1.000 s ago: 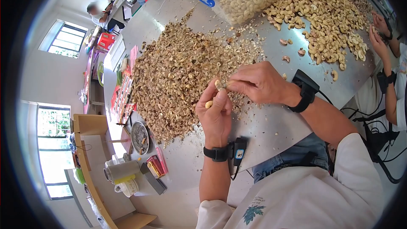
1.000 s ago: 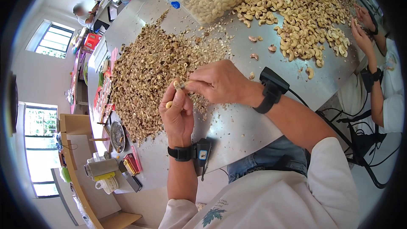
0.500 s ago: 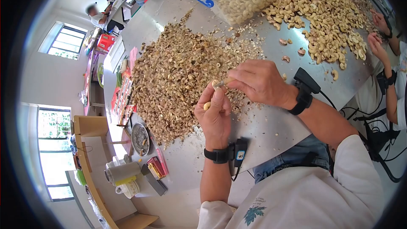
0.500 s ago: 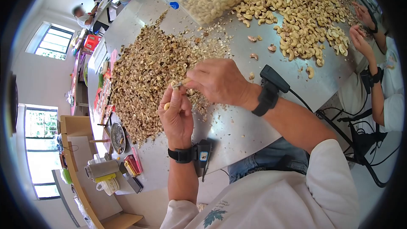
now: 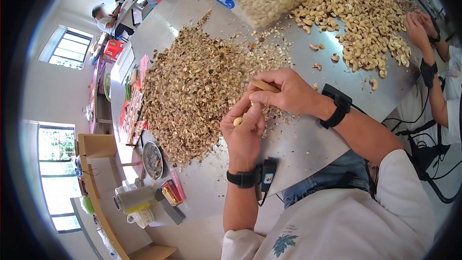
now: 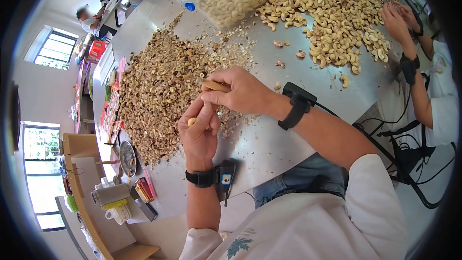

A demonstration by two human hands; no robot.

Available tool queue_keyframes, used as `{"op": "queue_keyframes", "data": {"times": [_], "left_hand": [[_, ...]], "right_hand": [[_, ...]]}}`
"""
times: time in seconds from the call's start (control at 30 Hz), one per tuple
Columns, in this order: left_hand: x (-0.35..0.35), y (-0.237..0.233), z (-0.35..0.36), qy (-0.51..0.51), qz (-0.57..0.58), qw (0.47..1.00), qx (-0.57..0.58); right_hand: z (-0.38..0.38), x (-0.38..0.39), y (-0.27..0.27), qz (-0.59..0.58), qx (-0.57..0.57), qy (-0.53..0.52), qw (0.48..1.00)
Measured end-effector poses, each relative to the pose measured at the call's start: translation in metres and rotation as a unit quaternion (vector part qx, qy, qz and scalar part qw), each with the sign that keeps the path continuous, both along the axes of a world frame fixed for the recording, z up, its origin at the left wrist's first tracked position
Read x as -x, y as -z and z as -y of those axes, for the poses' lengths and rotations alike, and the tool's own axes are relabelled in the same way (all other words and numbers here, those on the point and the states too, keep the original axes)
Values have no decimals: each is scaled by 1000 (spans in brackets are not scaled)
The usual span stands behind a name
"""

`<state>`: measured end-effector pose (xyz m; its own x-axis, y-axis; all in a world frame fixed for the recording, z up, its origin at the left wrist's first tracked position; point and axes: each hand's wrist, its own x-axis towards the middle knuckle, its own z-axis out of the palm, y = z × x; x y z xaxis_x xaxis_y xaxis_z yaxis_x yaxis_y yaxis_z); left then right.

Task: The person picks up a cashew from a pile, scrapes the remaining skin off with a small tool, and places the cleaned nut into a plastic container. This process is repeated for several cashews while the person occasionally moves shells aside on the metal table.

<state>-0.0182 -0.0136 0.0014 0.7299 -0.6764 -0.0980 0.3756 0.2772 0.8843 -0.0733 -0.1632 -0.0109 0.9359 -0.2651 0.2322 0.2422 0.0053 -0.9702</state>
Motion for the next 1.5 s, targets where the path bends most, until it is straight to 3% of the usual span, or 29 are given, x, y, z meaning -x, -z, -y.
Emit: {"op": "queue_keyframes", "data": {"times": [0.07,0.57,0.77,1.17,1.27,1.37,1.5], "left_hand": [[2,-7,3,-15,2,1000,1],[-8,11,-2,-75,43,996,-24],[-6,5,-2,-44,18,999,-9],[-8,3,-4,-34,61,997,-15],[-8,1,-5,-42,64,997,-11],[-8,0,-6,-48,59,997,-14],[-10,4,-8,-40,59,997,13]], "right_hand": [[1,3,-10,-41,-67,-36,996],[2,6,-19,-92,-113,-78,986],[1,5,-15,-91,-146,-69,983],[9,9,-27,-99,-29,-75,992],[18,6,-12,30,163,-25,986],[26,8,-15,0,255,-32,966],[25,8,-14,9,254,-39,966]]}}
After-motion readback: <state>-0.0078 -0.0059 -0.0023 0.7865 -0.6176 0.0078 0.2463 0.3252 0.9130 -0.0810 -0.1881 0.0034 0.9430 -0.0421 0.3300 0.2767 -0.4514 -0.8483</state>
